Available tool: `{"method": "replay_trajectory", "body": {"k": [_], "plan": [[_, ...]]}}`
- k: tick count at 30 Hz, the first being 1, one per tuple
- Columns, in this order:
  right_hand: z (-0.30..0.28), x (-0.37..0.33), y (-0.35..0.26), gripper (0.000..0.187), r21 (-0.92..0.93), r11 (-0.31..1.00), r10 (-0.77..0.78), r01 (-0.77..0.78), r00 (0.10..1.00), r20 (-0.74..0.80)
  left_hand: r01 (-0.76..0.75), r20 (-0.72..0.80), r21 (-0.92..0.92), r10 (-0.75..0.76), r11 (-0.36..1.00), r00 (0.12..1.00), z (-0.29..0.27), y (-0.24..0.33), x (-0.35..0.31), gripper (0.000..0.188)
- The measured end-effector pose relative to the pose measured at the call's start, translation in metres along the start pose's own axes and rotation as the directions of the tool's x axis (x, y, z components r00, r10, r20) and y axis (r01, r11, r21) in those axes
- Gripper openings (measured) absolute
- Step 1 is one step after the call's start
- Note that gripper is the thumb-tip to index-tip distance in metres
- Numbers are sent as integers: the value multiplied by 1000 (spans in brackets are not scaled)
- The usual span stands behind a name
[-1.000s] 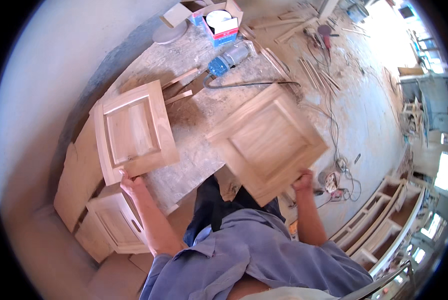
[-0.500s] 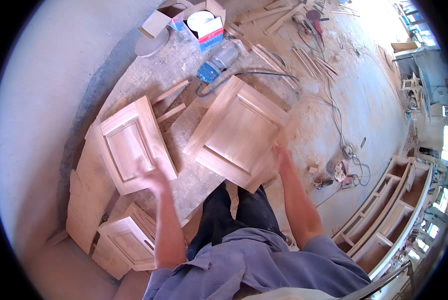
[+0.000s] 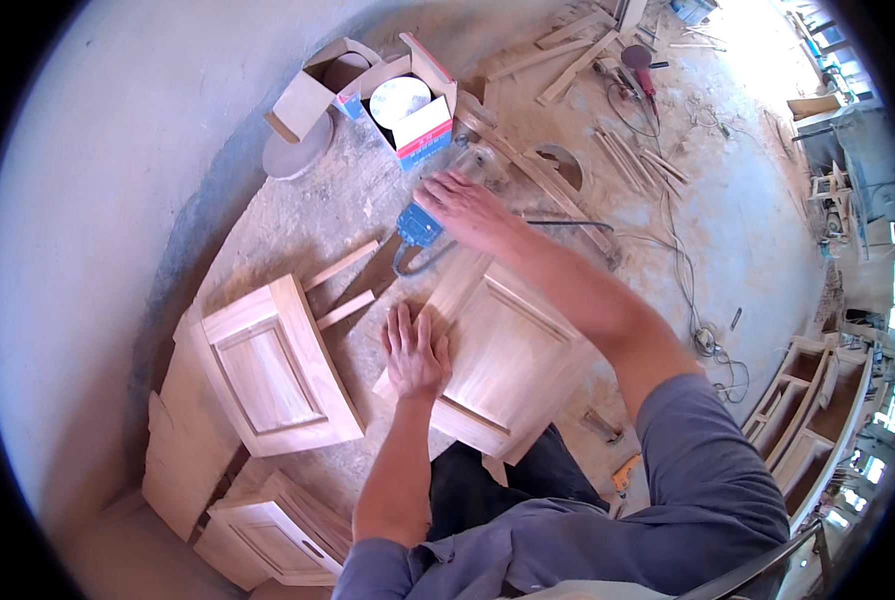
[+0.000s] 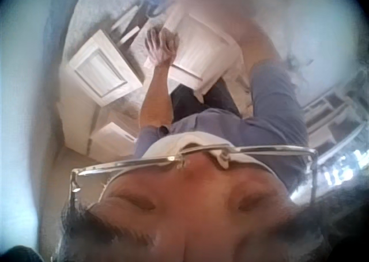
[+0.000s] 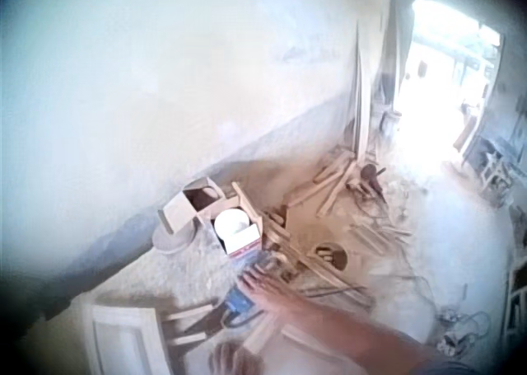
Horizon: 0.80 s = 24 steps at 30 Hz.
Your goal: The person assembles wooden cabinet doors by fitting panels into frames, marking alignment with a pencil, and using a handheld router to shape edges. The person moves between a workbench and a larger cabinet structure, handling multiple door panels and tools.
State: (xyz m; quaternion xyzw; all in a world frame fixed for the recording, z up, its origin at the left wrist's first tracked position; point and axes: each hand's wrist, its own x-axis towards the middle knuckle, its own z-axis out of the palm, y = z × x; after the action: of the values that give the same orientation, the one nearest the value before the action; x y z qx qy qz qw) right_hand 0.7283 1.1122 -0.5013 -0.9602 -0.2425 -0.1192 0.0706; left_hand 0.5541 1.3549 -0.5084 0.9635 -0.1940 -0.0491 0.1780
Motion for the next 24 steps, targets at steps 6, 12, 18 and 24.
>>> {"method": "replay_trajectory", "body": {"k": [6, 12, 18, 24], "plan": [[-6, 44, 16, 67, -15, 989, -128, 146, 910, 394, 20, -19, -18, -20, 1000, 1000, 3, -10, -1, 55], [-52, 46, 14, 50, -33, 984, -141, 174, 881, 452, 26, -11, -20, -26, 999, 1000, 4, -11, -3, 55], [-143, -20, 21, 46, -164, 948, 319, -274, 800, 509, 17, -32, 27, -16, 999, 999, 6, -21, -8, 56], [-238, -311, 20, 31, 533, 94, 875, -841, 326, 359, -67, -125, 29, 71, 997, 990, 21, -16, -4, 56]]}}
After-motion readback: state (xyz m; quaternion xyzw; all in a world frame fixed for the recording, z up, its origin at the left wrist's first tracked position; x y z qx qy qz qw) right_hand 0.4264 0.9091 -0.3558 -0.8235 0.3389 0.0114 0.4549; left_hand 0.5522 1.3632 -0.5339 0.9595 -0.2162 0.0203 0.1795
